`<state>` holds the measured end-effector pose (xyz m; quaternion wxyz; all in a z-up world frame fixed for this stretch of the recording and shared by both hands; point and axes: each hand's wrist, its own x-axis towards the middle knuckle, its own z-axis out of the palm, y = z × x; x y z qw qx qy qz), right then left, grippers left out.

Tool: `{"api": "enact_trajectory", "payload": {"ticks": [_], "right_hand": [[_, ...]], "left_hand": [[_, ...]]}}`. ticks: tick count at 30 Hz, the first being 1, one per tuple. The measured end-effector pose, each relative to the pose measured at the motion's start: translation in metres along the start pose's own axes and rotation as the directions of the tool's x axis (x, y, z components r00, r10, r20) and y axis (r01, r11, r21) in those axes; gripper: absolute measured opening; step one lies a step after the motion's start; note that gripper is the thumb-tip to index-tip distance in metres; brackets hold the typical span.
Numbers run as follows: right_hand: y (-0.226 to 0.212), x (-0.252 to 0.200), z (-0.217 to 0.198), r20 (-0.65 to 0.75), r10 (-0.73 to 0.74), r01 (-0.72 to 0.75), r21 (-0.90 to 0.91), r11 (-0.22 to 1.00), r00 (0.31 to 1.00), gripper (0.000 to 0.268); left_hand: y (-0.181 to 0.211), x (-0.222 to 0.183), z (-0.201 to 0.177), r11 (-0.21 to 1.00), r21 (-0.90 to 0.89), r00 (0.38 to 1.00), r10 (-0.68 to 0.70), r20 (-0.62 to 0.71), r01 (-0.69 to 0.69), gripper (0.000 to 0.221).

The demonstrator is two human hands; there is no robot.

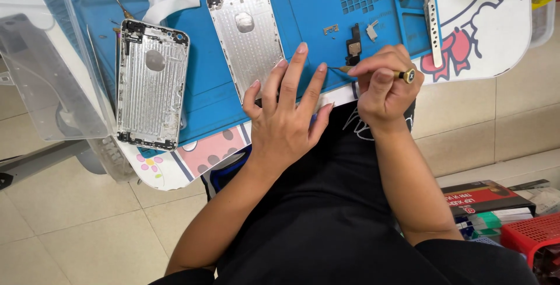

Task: Replacing or repairing components of a disassembled mobile phone.

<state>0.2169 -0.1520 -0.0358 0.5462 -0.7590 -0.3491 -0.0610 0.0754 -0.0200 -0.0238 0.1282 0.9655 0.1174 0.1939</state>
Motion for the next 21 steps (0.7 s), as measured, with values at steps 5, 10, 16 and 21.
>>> {"api": "enact_trajectory", "payload": {"ticks": [5,10,16,21], "right_hand": [[-0.0007,0.0017,-0.0004,0.003,-0.027,0.027,-0.017,0.999,1.000,0.062],[-0.0045,0.0034,-0.0013,0.011,-0.029,0.029,-0.022,0.999,1.000,0.060],[-0.0039,0.0038,-0.0016,0.007,-0.040,0.040,-0.038,0.998,0.999,0.061],[-0.0035,0.0046,-0.0017,0.002,-0.037,0.037,-0.044,0.998,0.999,0.061]], "left_hand": [[0.0005,0.0007,0.0019,1.000,0.024,1.000,0.019,-0.005,-0.019,0.052],[-0.0003,-0.0004,0.0035,0.999,0.029,1.000,0.023,-0.018,-0.022,0.050],[0.0015,0.0030,0.0011,0.998,0.055,1.000,0.028,-0.009,-0.028,0.050],[0.0009,0.0012,0.0040,0.998,0.054,0.999,0.027,-0.016,-0.027,0.049]]}}
